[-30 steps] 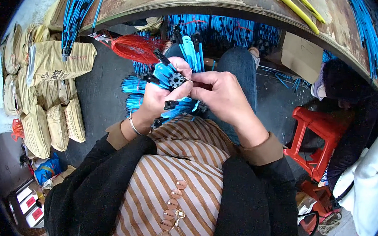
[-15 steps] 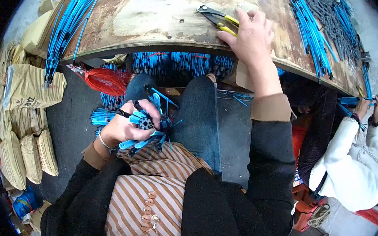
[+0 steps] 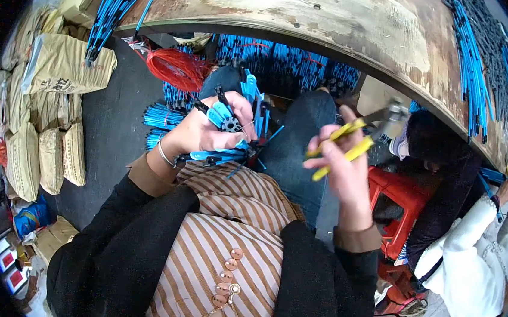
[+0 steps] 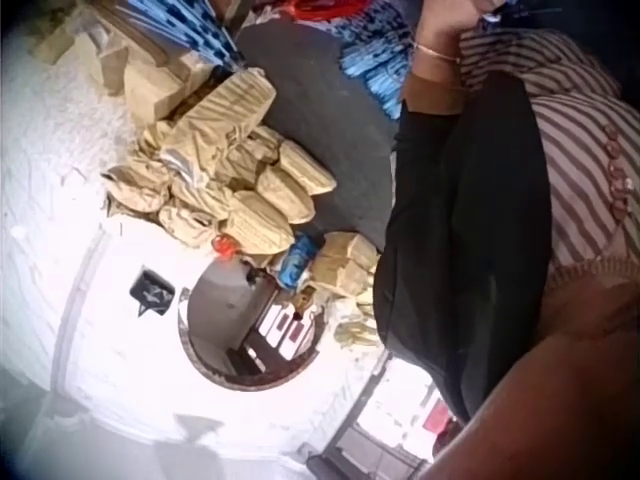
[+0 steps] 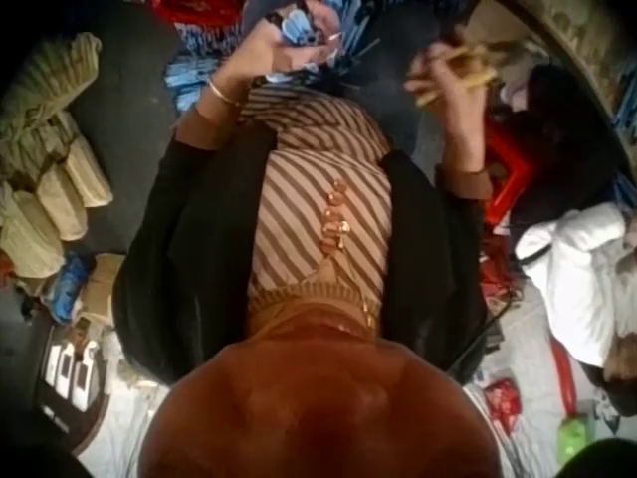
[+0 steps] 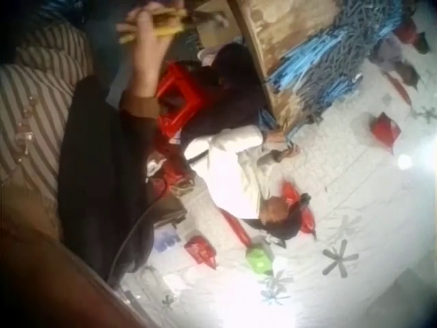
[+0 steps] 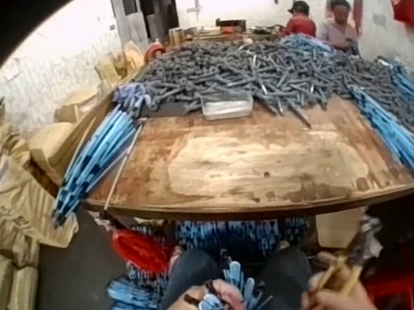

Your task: Assembling industrial components by gathering blue rods and inserting them into a black housing, then using pliers to secure the assembly.

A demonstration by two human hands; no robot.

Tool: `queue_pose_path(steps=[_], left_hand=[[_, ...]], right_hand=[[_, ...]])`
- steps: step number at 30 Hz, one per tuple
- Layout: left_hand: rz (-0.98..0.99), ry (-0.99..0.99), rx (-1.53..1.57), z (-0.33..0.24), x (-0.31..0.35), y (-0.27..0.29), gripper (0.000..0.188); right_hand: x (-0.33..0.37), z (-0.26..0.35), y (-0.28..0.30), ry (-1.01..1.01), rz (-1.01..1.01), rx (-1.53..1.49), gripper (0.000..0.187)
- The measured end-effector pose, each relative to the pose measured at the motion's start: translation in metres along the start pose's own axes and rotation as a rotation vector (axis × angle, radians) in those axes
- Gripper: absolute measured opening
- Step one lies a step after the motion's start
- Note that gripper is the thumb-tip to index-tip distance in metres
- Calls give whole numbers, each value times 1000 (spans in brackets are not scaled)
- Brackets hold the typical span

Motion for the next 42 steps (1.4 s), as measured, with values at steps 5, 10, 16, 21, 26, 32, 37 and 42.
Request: queue_pose_path(steps=[5,10,16,21,26,32,37,42], left_hand=[[-2,14,9,7,2,-2,23],[3,33,-14,4,3,-5,27],[56,-83,-176,-5,3,-9,31],[58,-104,-277,-5,1,-8,33],[-23,-68,-283,0,-2,-5,36],[-121,-90,-230,9,-3,7,38],[27,-79,-140,0,-2,-1,38],[183,69,-154,4,-2,-9,40]], right_hand=[[20,-3,-11,152,-182,662,68],[28,35,-30,765,-318,1486,59],[37,48,-47,1102,-370,1729,48],[31,38,-50,1107,-345,1743,48],[31,35,-55,1039,-363,1717,50],[28,15,-54,770,-308,1496,53],[18,49,-57,514,240,1404,49],[23,-9,-51,-490,937,590,51]])
Point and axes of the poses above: each hand's wrist, its own x-axis away from the middle knuckle, its own y-axis out of the back of the hand, z = x × y, the point moved 8 cm from there along -x, towards the middle knuckle, and after that the axes turned 12 degrees about x, right-handed, at the moved point
